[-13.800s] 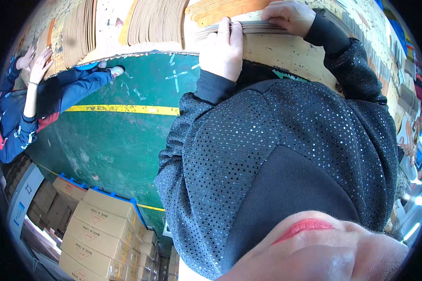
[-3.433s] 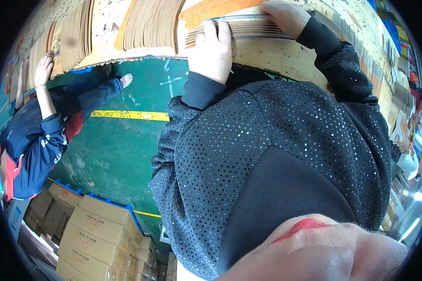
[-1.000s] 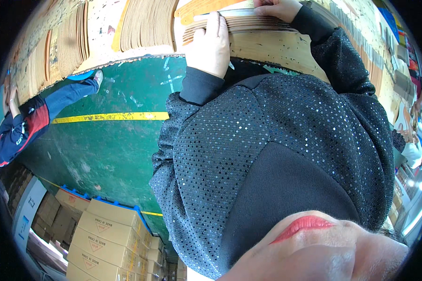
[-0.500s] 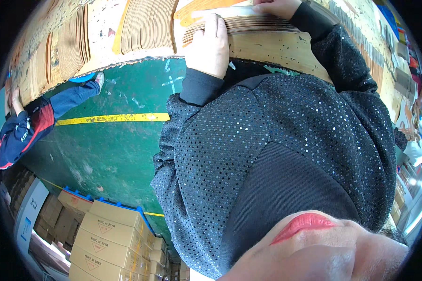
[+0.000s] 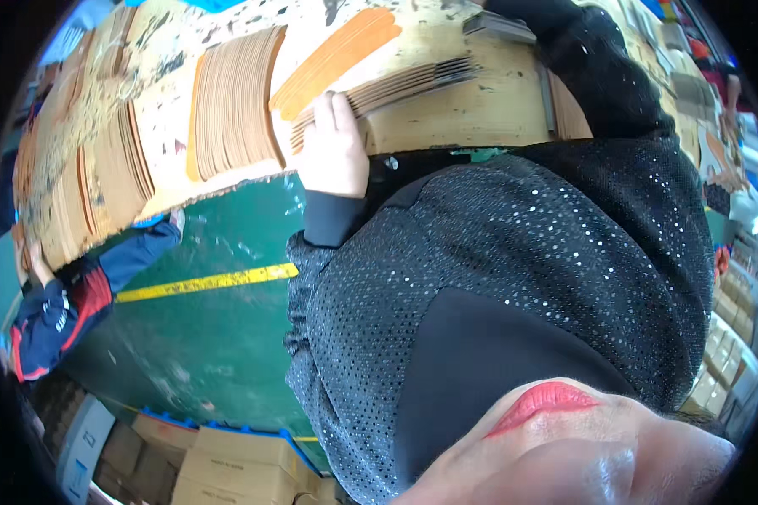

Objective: The person aligns and arranges stacks of curved strips on the table by hand.

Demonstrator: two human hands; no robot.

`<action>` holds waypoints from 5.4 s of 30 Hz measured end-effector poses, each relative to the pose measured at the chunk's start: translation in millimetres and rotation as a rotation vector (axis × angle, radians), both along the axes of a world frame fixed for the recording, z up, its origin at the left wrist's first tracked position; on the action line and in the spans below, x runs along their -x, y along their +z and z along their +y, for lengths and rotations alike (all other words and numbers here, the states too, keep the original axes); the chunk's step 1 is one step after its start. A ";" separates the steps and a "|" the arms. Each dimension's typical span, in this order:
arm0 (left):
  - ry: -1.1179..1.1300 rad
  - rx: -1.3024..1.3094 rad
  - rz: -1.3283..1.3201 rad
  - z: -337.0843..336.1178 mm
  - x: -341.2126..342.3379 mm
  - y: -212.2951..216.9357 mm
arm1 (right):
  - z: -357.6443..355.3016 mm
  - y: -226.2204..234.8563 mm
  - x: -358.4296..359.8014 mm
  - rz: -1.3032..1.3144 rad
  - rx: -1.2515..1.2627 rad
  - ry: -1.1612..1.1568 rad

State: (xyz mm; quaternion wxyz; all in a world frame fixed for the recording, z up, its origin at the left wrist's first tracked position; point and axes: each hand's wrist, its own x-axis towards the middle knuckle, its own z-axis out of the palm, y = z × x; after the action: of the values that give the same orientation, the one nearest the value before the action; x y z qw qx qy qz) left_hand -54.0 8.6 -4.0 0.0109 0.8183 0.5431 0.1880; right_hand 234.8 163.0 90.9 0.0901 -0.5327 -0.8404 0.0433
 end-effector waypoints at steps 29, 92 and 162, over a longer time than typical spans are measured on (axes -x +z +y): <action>0.001 0.016 0.039 8.0 -2.1 -6.8 | 71.5 -98.9 -75.9 -0.149 0.238 -0.053; 0.080 -0.090 0.094 0.6 -7.8 -2.1 | -44.6 -80.0 49.2 0.454 0.501 0.401; 0.028 -0.010 0.094 8.0 -5.4 2.8 | 40.5 -31.1 -44.6 -0.368 0.054 -0.198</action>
State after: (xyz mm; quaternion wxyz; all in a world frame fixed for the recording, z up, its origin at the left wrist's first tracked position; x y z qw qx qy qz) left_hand -48.6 16.6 -1.2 -0.0216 0.8186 0.5534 0.1520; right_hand 279.4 203.5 59.8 -0.0753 -0.6138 -0.7848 -0.0409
